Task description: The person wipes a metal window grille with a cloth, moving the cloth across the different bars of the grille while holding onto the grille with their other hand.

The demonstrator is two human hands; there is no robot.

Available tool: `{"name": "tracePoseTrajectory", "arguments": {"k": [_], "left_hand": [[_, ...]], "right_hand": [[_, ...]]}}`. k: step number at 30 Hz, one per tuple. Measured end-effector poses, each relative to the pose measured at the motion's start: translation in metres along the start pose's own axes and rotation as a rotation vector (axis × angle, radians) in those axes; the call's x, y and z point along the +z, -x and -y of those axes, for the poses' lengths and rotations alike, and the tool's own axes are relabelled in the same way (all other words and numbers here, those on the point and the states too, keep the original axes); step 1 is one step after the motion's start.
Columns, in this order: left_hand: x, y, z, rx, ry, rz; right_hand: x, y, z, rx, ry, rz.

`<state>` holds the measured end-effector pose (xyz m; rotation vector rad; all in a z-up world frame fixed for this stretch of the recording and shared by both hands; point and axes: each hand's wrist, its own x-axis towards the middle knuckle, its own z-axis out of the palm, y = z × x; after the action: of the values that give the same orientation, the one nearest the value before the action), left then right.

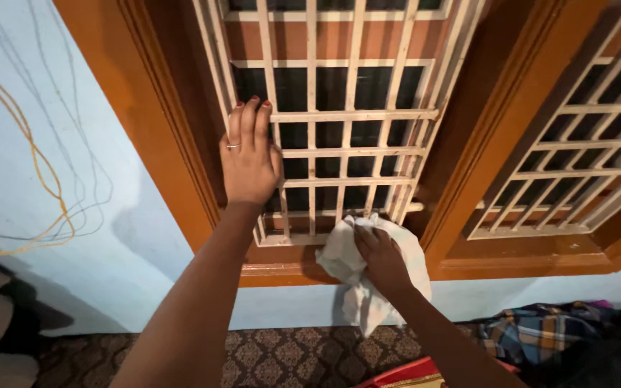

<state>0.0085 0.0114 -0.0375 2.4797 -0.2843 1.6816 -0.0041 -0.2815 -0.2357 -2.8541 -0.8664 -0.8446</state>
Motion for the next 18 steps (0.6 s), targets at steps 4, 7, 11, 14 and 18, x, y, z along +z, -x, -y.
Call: {"name": "tracePoseTrajectory", "arguments": {"k": [4,7,11,14,18], "left_hand": [[0.001,-0.005,-0.001,-0.005,-0.003,-0.012],[-0.001,-0.004,-0.002,-0.022,0.013,0.005],[-0.001,-0.004,-0.002,-0.016,0.009,-0.004],[-0.001,-0.003,-0.003,-0.028,-0.002,-0.007],[-0.002,-0.002,-0.004,-0.023,0.023,0.006]], "right_hand": [[-0.032,-0.013,0.009,0.163,-0.292,-0.161],[-0.063,-0.032,0.026,0.201,-0.188,-0.510],[-0.073,-0.066,0.019,0.210,0.092,-0.503],[-0.048,-0.060,0.012,0.130,0.249,-0.398],[-0.020,-0.025,0.012,0.054,0.158,0.068]]}}
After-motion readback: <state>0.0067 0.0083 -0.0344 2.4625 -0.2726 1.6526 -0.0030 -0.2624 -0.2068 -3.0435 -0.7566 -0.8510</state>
